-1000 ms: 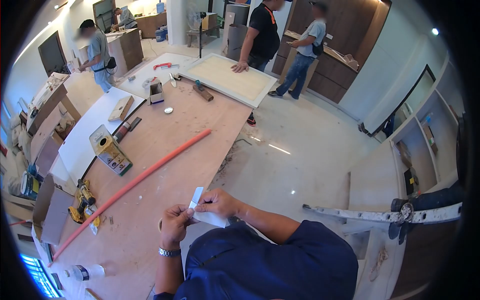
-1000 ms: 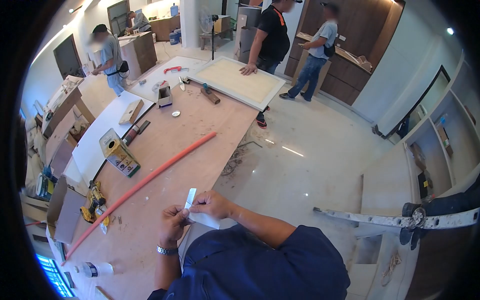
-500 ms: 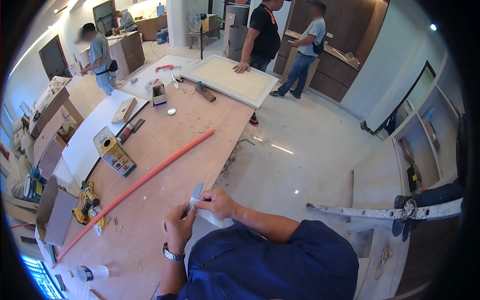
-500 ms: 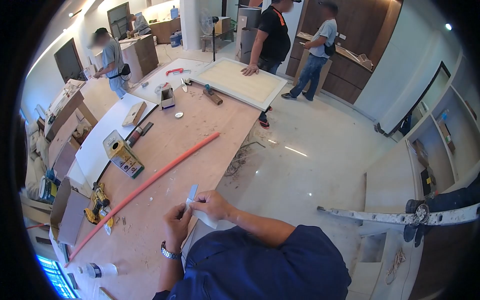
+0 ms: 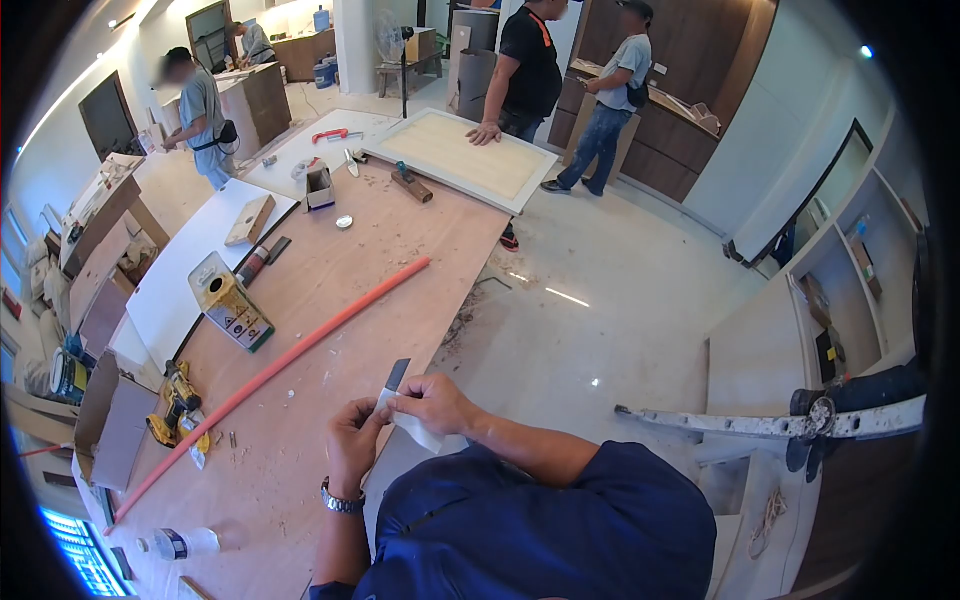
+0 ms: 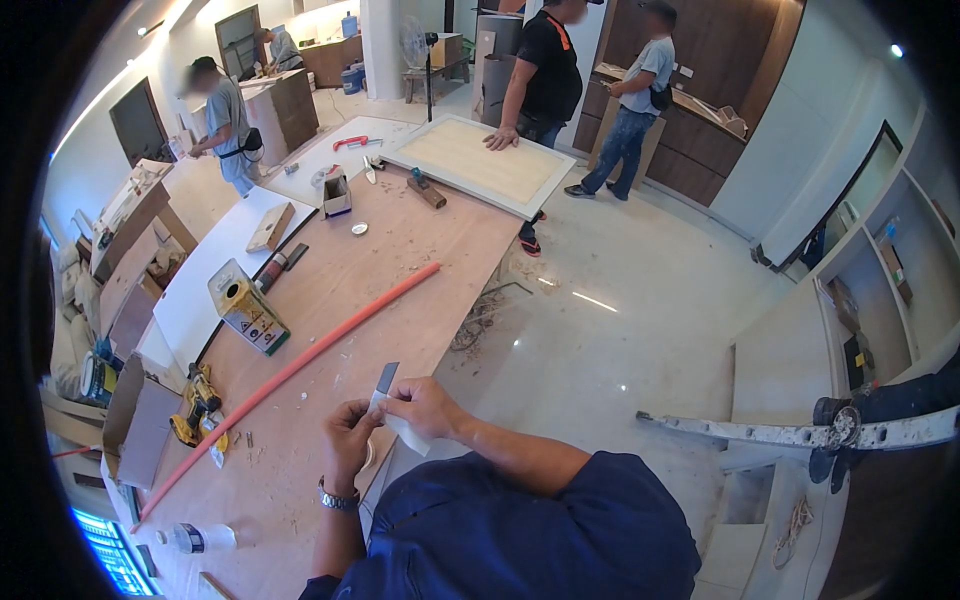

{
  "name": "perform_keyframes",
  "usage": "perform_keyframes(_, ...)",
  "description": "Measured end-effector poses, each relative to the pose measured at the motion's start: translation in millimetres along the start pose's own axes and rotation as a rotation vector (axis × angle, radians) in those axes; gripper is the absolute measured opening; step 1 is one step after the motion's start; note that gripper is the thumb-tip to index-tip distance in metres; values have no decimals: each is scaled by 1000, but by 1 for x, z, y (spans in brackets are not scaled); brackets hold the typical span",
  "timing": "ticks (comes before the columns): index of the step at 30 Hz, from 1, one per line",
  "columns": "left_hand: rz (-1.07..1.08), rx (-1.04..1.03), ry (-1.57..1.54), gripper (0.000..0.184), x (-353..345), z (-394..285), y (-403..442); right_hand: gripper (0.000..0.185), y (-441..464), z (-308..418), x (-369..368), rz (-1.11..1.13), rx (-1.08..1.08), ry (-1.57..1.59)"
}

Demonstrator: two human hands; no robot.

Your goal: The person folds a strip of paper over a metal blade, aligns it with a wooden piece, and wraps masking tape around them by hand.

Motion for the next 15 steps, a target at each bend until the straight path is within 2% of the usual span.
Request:
perform_keyframes(4, 58, 65, -87, 10, -3, 1, 3, 19, 2, 2, 4, 24, 24, -84)
perform_keyframes(15, 64, -86, -102, 5, -19, -15, 3, 24, 3, 10, 16, 2, -18, -146)
Point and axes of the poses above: each hand's wrist, its own y-axis towards the middle knuckle, its own x-axis out of the back of the hand, z = x × y, the point moved 9 cm from there along y, towards the middle knuckle, and after that the axes turned 7 degrees about x, right-handed, at the moved point
